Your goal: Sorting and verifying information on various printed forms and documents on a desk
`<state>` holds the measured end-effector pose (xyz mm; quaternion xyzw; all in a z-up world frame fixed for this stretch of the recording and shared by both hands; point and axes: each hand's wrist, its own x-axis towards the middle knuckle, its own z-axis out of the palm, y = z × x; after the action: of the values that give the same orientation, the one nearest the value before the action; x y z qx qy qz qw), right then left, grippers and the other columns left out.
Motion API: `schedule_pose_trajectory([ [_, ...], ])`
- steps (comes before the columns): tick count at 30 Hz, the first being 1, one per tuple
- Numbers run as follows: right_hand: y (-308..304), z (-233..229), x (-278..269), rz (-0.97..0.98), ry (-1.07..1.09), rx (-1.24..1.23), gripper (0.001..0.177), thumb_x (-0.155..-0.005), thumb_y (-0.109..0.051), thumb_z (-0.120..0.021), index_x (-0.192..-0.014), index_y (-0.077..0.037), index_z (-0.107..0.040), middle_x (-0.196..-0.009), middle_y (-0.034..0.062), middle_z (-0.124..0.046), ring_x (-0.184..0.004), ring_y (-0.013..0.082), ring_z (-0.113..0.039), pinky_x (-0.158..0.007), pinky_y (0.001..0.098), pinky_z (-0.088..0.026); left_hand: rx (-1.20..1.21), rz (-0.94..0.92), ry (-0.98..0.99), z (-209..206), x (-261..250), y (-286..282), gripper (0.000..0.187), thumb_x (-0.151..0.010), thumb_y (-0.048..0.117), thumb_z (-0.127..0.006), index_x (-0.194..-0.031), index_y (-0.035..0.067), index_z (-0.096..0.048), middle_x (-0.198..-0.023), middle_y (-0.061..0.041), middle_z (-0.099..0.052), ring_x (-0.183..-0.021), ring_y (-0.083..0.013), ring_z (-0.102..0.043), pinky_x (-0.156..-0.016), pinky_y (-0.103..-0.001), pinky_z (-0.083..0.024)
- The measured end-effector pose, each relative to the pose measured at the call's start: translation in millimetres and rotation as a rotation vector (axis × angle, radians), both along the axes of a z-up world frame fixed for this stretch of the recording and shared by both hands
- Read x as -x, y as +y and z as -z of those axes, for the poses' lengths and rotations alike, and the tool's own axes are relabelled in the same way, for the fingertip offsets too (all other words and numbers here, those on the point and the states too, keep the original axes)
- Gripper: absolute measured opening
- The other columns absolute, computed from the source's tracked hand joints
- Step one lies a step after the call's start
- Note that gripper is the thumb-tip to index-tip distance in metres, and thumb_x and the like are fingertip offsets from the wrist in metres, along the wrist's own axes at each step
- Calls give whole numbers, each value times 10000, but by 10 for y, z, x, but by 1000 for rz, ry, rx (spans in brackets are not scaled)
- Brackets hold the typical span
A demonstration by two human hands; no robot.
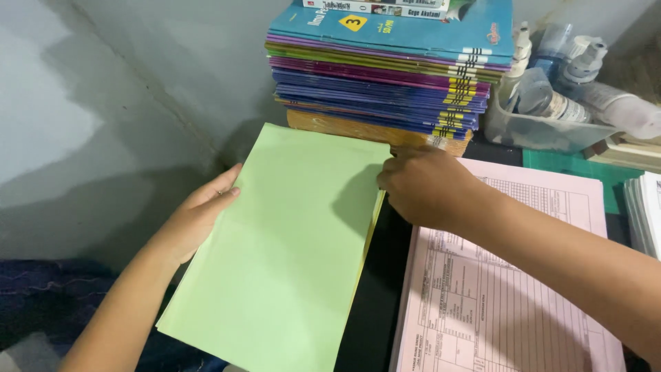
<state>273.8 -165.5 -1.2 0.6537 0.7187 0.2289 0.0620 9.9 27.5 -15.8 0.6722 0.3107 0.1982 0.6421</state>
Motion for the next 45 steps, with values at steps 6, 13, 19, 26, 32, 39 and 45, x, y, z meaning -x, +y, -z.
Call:
schedule_pose_trajectory([
  [6,-48,-27,-37,126,65,70,132,-735,-255,-539,-647,-196,-618,-634,-23,-583,-616,168,-621,-611,327,-475,25,-6,26,52,-7,54,546,-862,96,-443,-1377,20,-278,-1426,-153,-305,-1287,-237,-331,-1056,-384,-283],
  [13,74,2,-137,205,8,54,179,-765,-114,-510,-636,-141,-630,-537,24,-552,-509,204,-567,-484,295,-357,147,-102,-7,-124,-205,-42,484,-864,126,-435,-1334,30,-374,-1365,-137,-424,-1250,-222,-416,-1038,-364,-339],
  [19,35,79,-98,102,-80,-28,203,-738,-136,-514,-625,-247,-641,-634,-55,-610,-604,158,-611,-464,305,-405,129,-92,37,-186,-204,-51,501,-877,134,-436,-1352,19,-324,-1399,-153,-358,-1280,-255,-361,-1052,-367,-302],
  [26,-427,-388,577,-185,235,579,212,-850,-179,-498,-705,-132,-645,-716,28,-619,-687,225,-577,-584,336,-455,264,-94,201,-426,146,-349,521,-841,196,-397,-1352,95,-371,-1413,-42,-417,-1286,-159,-395,-1041,-335,-319],
  [32,-727,-113,951,-601,578,476,136,-776,-215,-561,-700,-106,-534,-698,45,-534,-663,250,-489,-532,379,-373,257,-122,288,-254,598,-486,586,-816,233,-369,-1392,152,-295,-1475,59,-322,-1322,-67,-317,-1051,-280,-262],
  [39,-721,-317,976,-636,756,500,105,-806,-120,-532,-724,-55,-528,-711,87,-528,-670,282,-493,-567,399,-390,202,-215,419,-413,499,-653,608,-790,237,-428,-1388,229,-325,-1482,114,-310,-1342,-27,-294,-1075,-266,-243],
  [45,-508,-316,607,-374,563,504,132,-772,-83,-455,-676,-90,-546,-745,51,-576,-658,249,-537,-574,397,-445,294,-255,337,-440,456,-658,588,-807,175,-397,-1392,211,-347,-1454,56,-396,-1278,-107,-416,-1010,-307,-330],
])
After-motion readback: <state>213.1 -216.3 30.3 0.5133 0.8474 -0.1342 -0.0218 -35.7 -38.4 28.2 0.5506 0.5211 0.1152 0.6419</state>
